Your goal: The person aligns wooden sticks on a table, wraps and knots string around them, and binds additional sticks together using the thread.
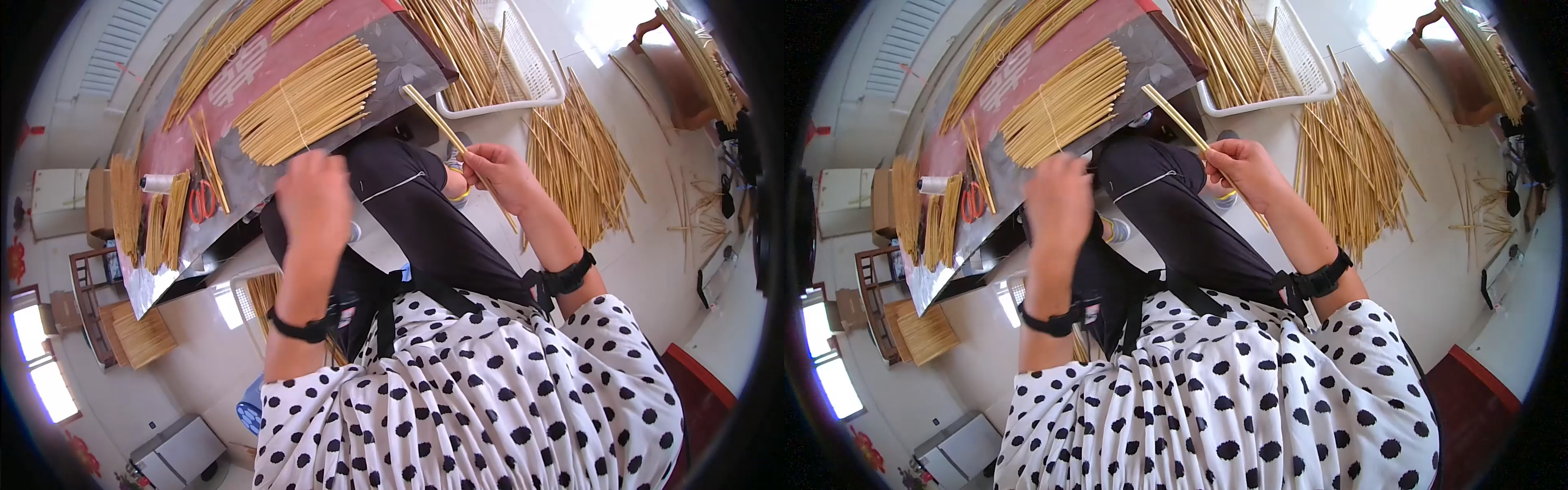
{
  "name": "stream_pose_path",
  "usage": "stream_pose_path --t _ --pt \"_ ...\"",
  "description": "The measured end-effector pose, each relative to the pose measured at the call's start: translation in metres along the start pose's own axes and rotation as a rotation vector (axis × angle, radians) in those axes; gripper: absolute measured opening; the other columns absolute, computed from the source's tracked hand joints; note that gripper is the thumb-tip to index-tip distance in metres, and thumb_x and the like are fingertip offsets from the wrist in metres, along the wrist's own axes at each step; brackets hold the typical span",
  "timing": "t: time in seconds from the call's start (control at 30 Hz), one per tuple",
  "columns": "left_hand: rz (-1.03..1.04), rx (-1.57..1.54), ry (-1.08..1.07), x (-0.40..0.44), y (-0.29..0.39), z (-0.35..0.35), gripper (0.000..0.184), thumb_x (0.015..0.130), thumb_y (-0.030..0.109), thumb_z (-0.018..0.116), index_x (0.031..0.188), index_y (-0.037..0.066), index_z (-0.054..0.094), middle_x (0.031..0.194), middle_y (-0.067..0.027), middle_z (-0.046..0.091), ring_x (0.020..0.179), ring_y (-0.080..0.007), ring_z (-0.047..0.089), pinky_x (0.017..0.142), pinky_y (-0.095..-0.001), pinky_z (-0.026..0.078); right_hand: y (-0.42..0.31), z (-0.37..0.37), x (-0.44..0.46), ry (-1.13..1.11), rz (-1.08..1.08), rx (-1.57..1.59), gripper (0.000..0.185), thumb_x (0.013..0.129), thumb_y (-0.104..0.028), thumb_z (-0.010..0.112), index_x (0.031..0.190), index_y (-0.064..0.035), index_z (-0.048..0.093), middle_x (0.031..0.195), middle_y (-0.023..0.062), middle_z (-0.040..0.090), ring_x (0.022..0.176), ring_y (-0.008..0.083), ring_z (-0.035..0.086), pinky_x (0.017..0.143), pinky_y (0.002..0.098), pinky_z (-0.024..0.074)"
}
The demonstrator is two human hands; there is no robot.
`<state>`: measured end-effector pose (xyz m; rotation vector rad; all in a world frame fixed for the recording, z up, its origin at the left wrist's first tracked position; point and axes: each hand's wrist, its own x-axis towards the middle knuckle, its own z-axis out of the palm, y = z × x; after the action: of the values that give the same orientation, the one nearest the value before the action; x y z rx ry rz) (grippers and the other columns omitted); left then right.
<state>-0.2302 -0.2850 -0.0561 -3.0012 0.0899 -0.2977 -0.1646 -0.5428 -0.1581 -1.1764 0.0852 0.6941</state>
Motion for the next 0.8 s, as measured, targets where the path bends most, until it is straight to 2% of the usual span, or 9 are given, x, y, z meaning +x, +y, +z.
stream_pose_path --t 0.03,0.1,0.17,0.27,0.37,0.47,0.6,0.67,0.8 --pt "0.087 -0.036 -0.148 0.013 0.020 0.003 0.013 0.082 0.020 0.061 0.089 0.010 0.065 0.092 -0.0064 0.059 0.097 -0.0264 0.056 0.079 -0.0428 0.046 0.000 -0.001 0.000 -0.001 -0.024 -0.001 0.016 0.094 -0.015 0.060 0.096 0.0012 0.064 0.075 0.0024 0.060 0.063 0.0075 0.055 0.057 0.0202 0.0441" --pt "0.238 -0.098 -0.069 0.028 0.059 0.038 0.009 0.077 0.015 0.060 0.081 0.009 0.066 0.088 -0.0062 0.060 0.093 -0.0243 0.057 0.075 -0.0411 0.045 -0.008 0.001 -0.004 0.023 -0.033 -0.012 0.017 0.094 -0.014 0.059 0.097 0.0014 0.064 0.075 0.0021 0.060 0.063 0.0075 0.054 0.057 0.0204 0.0440" --pt "0.286 -0.057 -0.192 0.039 0.089 0.064 0.011 0.073 0.016 0.062 0.079 0.011 0.070 0.086 -0.0047 0.062 0.093 -0.0233 0.057 0.076 -0.0391 0.043 -0.012 0.003 -0.007 0.047 -0.045 -0.024 0.017 0.095 -0.014 0.058 0.097 0.0016 0.064 0.075 0.0019 0.060 0.064 0.0074 0.054 0.058 0.0206 0.0439" --pt "0.124 0.074 -0.652 0.061 0.113 0.090 0.021 0.074 0.022 0.070 0.094 0.020 0.075 0.105 0.0004 0.069 0.106 -0.0199 0.060 0.081 -0.0362 0.043 -0.017 0.000 -0.012 0.023 -0.087 -0.003 0.018 0.095 -0.015 0.057 0.098 0.0019 0.064 0.074 0.0017 0.060 0.064 0.0074 0.054 0.059 0.0209 0.0436" --pt "0.091 0.006 -0.851 0.074 0.118 0.085 0.025 0.074 0.024 0.070 0.099 0.019 0.074 0.105 0.0006 0.070 0.104 -0.0198 0.064 0.077 -0.0344 0.047 -0.024 -0.001 -0.020 -0.014 -0.085 0.050 0.019 0.096 -0.015 0.057 0.098 0.0020 0.063 0.074 0.0021 0.060 0.064 0.0076 0.054 0.058 0.0214 0.0432" --pt "0.185 -0.039 -0.765 0.069 0.112 0.079 0.024 0.078 0.016 0.062 0.099 0.012 0.073 0.091 -0.0081 0.071 0.093 -0.0261 0.068 0.073 -0.0361 0.052 -0.024 -0.004 -0.021 -0.054 -0.083 0.080 0.018 0.096 -0.015 0.056 0.097 0.0020 0.063 0.074 0.0022 0.060 0.063 0.0075 0.054 0.058 0.0210 0.0428" --pt "0.122 -0.140 -0.545 0.049 0.085 0.062 0.020 0.081 0.016 0.059 0.094 0.007 0.072 0.088 -0.0107 0.071 0.087 -0.0294 0.069 0.067 -0.0372 0.052 -0.034 0.005 -0.030 -0.071 -0.076 0.122 0.019 0.096 -0.015 0.056 0.097 0.0022 0.063 0.074 0.0024 0.060 0.063 0.0076 0.054 0.057 0.0208 0.0424" --pt "0.063 -0.571 -0.299 0.031 0.061 0.037 0.014 0.083 0.014 0.061 0.086 0.002 0.067 0.076 -0.0115 0.068 0.071 -0.0249 0.068 0.060 -0.0333 0.050 -0.037 0.010 -0.033 -0.151 -0.082 0.168 0.018 0.096 -0.015 0.057 0.097 0.0021 0.064 0.074 0.0024 0.061 0.063 0.0078 0.055 0.057 0.0203 0.0435" --pt "-0.246 -1.239 -0.310 -0.013 0.034 -0.024 0.009 0.085 0.008 0.065 0.080 0.000 0.061 0.062 -0.0008 0.058 0.056 -0.0050 0.052 0.053 -0.0211 0.041 -0.037 0.032 -0.047 -0.181 -0.066 0.163 0.019 0.096 -0.016 0.058 0.098 0.0019 0.064 0.075 0.0026 0.061 0.064 0.0080 0.056 0.058 0.0201 0.0455"
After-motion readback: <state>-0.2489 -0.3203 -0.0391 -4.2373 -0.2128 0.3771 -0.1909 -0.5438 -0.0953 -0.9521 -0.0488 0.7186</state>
